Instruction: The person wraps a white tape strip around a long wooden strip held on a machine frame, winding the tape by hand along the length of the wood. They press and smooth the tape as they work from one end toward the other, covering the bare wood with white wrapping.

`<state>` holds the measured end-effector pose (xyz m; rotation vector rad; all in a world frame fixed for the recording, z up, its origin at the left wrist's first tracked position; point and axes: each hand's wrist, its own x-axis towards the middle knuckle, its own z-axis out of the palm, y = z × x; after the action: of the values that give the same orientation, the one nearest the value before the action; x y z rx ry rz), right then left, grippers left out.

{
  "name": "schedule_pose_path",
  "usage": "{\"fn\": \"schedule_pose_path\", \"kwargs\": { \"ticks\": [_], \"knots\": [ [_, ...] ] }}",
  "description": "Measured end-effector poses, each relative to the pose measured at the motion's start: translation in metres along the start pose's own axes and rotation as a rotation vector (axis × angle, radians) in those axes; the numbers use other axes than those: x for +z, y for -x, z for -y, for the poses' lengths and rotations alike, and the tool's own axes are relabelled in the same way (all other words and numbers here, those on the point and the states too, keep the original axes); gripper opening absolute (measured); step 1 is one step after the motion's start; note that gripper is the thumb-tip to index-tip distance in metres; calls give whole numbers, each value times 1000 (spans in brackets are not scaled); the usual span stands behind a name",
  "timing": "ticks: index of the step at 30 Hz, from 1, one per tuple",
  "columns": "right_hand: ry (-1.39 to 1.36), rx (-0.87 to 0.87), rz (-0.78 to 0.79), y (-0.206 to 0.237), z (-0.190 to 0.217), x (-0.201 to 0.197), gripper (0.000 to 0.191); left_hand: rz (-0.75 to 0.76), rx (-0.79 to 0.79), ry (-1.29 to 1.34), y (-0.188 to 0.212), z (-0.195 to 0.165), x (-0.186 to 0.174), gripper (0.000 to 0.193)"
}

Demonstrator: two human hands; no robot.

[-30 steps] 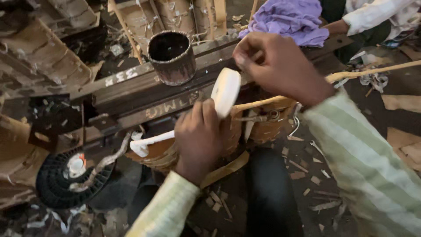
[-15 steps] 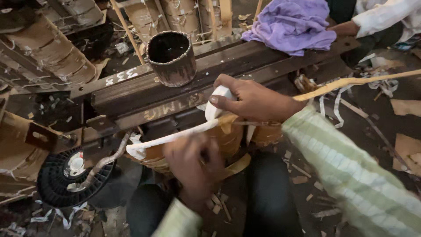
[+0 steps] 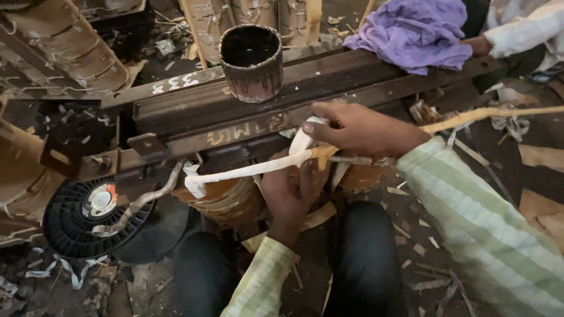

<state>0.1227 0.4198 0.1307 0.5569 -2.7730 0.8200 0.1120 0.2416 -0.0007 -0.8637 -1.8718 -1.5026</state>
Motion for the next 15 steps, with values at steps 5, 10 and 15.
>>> {"fn": "schedule_pose_path", "kwargs": {
  "ticks": [5,10,15],
  "knots": [
    [-112,444,105,-2,9,4,45,-28,1,-363,-5,-14,-7,29],
    [171,47,-639,32,39,25,18,142,-50,-467,-2,-51,-21,39],
    [230,139,-997,99,72,128,19,276,-243,-602,-3,-68,-21,35]
  ]
}}
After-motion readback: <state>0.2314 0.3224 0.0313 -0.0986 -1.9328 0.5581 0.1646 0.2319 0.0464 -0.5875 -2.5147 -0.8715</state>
